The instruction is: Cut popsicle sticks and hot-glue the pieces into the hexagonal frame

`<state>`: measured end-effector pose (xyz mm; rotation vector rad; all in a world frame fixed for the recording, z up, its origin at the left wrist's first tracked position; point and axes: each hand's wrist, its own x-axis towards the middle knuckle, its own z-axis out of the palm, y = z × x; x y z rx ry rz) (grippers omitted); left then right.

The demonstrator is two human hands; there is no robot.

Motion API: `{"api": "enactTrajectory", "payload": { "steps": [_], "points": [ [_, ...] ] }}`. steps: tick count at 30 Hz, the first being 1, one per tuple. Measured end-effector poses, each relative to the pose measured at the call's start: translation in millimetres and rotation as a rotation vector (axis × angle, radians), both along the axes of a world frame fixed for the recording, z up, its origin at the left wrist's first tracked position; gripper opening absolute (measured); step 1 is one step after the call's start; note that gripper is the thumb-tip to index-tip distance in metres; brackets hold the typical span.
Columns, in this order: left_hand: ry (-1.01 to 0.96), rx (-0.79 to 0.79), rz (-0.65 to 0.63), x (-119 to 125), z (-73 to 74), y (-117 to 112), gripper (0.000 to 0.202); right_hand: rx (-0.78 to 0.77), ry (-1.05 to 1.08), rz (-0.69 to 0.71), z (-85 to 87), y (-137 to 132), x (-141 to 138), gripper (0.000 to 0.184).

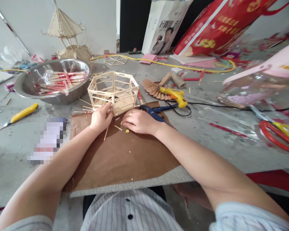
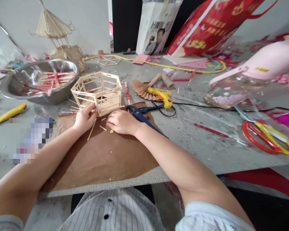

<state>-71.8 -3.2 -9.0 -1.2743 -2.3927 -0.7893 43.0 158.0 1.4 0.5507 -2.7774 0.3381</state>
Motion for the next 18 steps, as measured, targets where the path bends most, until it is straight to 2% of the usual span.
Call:
{"api": "enactTrajectory", "payload": {
  "steps": [4,7,12,18],
  "points": [
    [0.004,-0.018,-0.022,0.2,-2.4,-0.1,0.025,-0.004,0.05,-0.213,12.0,18.8,7.4,0.027],
    [0.003,-0.022,-0.029,-0.2,-3.0,-0.4,0.025,0.019,0.012,-0.35,18.7,31.6,10.1,0.024],
    [0.004,-0.012,-0.042,1.2,-2.3,-0.4,0.024,0.105,-0.154,-0.356,23.6,40.3,9.9,0.021],
    [0.011,-0.015,-0.044,2.0,-1.4,-0.5,0.022,0.148,-0.349,-0.304,22.2,35.7,7.9,0.017]
  ]
}}
